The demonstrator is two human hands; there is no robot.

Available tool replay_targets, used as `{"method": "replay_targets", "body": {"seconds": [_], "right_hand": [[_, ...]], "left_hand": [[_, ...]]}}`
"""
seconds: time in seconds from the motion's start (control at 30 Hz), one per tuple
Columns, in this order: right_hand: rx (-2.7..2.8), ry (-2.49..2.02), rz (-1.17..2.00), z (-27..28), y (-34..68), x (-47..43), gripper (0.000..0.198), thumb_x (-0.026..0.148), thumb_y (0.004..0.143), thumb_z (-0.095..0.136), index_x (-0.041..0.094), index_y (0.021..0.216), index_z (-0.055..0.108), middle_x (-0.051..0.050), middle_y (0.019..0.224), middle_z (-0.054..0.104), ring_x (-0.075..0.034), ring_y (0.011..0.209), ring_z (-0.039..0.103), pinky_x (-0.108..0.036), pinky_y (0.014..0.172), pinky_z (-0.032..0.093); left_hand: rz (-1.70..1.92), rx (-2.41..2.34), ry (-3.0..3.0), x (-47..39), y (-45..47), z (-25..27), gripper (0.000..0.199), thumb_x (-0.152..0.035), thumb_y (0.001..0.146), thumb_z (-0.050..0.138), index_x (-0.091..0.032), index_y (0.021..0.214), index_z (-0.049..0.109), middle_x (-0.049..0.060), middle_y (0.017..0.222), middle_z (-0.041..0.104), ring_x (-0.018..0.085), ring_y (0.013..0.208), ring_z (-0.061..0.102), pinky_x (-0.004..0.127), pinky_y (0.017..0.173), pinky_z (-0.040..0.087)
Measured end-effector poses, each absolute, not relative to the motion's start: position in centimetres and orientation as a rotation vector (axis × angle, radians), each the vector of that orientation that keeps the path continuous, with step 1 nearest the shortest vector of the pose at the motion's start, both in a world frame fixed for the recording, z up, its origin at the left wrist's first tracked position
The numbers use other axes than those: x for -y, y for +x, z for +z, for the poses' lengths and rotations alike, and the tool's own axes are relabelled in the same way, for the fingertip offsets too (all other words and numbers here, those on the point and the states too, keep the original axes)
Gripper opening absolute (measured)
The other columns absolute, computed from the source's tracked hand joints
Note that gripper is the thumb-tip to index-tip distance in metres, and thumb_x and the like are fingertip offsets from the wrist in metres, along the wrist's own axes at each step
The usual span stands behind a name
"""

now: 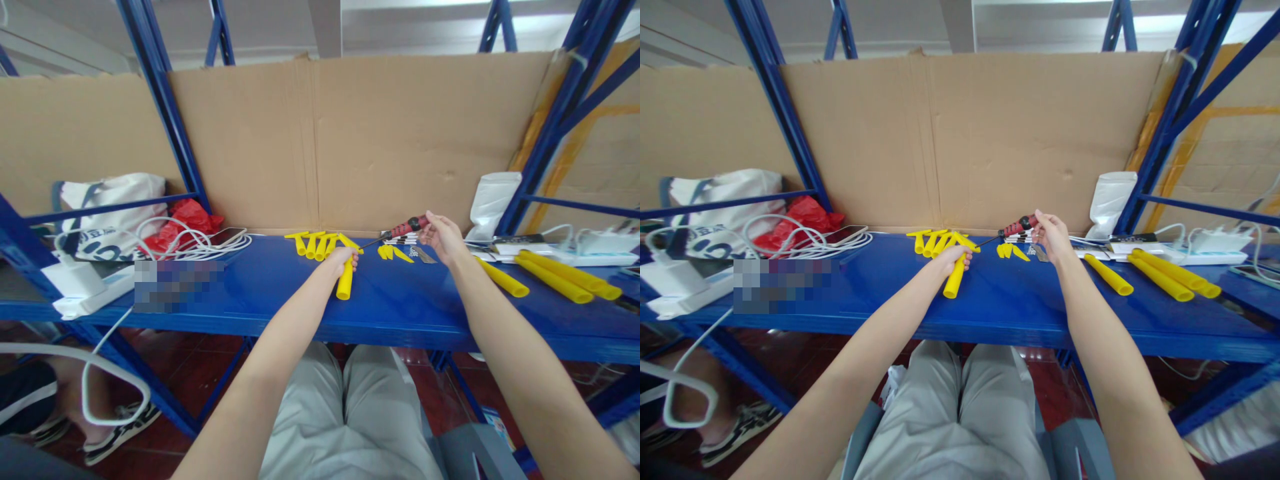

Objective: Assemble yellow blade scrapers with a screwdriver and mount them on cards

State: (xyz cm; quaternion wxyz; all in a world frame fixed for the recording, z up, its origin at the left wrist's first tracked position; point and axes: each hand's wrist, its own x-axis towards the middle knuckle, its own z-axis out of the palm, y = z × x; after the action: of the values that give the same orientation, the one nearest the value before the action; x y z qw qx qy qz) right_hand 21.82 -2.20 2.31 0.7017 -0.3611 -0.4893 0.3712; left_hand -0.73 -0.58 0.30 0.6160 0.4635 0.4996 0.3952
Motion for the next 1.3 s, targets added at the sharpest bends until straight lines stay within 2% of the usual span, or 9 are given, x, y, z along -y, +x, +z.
{"method": "replay_targets", "body": {"seconds": [0.17,0.37,0.7,0.9,1.07,1.3], "right_hand": [[1.114,-0.792,0.837,2.13,21.72,2.22,0.040,0.050,0.066,0.074,0.021,0.068,0.047,0.008,0.041,0.041,-0.008,0.038,0.044,-0.019,0.036,0.036],[1.134,-0.790,0.884,2.34,21.54,2.68,0.027,0.038,0.073,0.070,0.020,0.069,0.050,0.004,0.051,0.053,-0.008,0.044,0.050,-0.019,0.040,0.038],[1.107,-0.790,0.838,2.17,21.69,2.18,0.042,0.049,0.063,0.076,0.021,0.065,0.045,0.007,0.048,0.046,-0.007,0.040,0.045,-0.019,0.036,0.036],[1.109,-0.796,0.861,2.14,21.57,2.24,0.038,0.051,0.067,0.072,0.022,0.069,0.048,0.008,0.043,0.042,-0.008,0.039,0.044,-0.019,0.036,0.036],[1.123,-0.774,0.924,2.29,21.54,2.50,0.031,0.043,0.074,0.069,0.021,0.069,0.047,0.005,0.054,0.051,-0.007,0.045,0.048,-0.018,0.041,0.040],[1.096,-0.772,0.926,2.35,21.60,2.44,0.038,0.046,0.068,0.074,0.021,0.068,0.046,0.007,0.053,0.047,-0.007,0.044,0.047,-0.018,0.040,0.040]], "left_hand": [[0.917,-1.158,1.050,0.76,-0.78,0.36,0.023,-0.006,0.086,0.040,-0.018,0.067,0.040,-0.007,0.046,0.037,0.004,0.035,0.032,0.018,0.041,0.028],[0.944,-1.152,1.058,0.52,-0.79,0.05,0.019,-0.006,0.084,0.042,-0.017,0.069,0.042,-0.006,0.047,0.039,0.004,0.036,0.033,0.018,0.041,0.029],[0.931,-1.155,1.066,0.22,-0.71,-0.20,0.024,-0.006,0.085,0.041,-0.018,0.064,0.039,-0.006,0.046,0.038,0.005,0.037,0.033,0.017,0.040,0.027],[0.931,-1.157,1.086,0.22,-0.74,-0.17,0.025,-0.006,0.086,0.038,-0.018,0.064,0.039,-0.006,0.045,0.037,0.005,0.037,0.033,0.017,0.041,0.028],[0.939,-1.162,1.081,0.16,-0.75,-0.25,0.023,-0.005,0.085,0.042,-0.018,0.065,0.041,-0.006,0.045,0.038,0.005,0.037,0.034,0.017,0.041,0.028],[0.926,-1.171,1.097,0.13,-0.78,-0.23,0.022,-0.005,0.085,0.040,-0.018,0.067,0.042,-0.006,0.046,0.039,0.005,0.037,0.035,0.018,0.042,0.030]]}}
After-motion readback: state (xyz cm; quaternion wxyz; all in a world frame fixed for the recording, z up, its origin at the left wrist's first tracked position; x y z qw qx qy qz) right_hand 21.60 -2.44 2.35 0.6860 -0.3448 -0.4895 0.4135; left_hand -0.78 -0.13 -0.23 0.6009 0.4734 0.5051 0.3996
